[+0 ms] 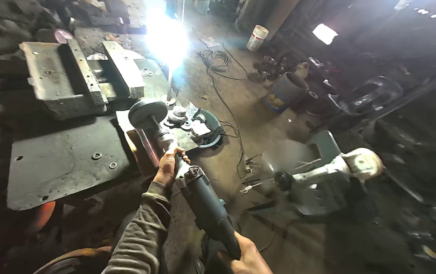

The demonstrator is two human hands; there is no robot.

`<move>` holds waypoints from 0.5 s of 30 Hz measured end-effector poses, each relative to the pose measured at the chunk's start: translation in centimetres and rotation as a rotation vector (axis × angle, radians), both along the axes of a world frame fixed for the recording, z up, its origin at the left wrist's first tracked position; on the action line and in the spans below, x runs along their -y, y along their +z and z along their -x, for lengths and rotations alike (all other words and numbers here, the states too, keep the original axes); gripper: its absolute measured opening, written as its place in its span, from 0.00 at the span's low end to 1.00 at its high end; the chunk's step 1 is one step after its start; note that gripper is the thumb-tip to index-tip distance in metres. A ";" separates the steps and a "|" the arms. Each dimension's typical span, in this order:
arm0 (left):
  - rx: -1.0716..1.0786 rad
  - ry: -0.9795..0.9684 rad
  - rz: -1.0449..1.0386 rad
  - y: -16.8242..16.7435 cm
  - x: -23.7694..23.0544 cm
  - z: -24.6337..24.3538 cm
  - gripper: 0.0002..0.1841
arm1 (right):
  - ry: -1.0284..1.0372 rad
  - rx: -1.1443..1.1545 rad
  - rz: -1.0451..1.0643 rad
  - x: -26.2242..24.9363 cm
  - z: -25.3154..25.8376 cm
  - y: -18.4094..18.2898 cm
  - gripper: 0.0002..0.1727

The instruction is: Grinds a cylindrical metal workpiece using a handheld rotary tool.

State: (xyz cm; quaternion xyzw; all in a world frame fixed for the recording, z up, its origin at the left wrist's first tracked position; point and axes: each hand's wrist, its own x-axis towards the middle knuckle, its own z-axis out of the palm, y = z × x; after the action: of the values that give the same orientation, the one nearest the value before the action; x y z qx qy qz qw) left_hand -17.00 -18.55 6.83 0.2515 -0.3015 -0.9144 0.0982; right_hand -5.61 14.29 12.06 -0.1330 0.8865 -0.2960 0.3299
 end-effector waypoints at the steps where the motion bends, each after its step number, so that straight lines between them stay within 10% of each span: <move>1: 0.023 -0.007 -0.011 0.2 -0.4 0.5 0.11 | -0.014 -0.004 0.011 -0.2 0.1 -0.2 0.31; 15: 0.098 -0.039 0.001 -0.6 -1.6 2.7 0.08 | -0.076 0.041 0.084 -1.3 1.1 -0.5 0.28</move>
State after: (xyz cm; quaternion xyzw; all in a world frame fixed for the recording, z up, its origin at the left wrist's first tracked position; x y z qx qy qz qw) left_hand -19.73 -16.92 6.23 0.2901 -0.3112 -0.9026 0.0658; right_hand -6.72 15.60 11.59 -0.1068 0.8708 -0.3478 0.3307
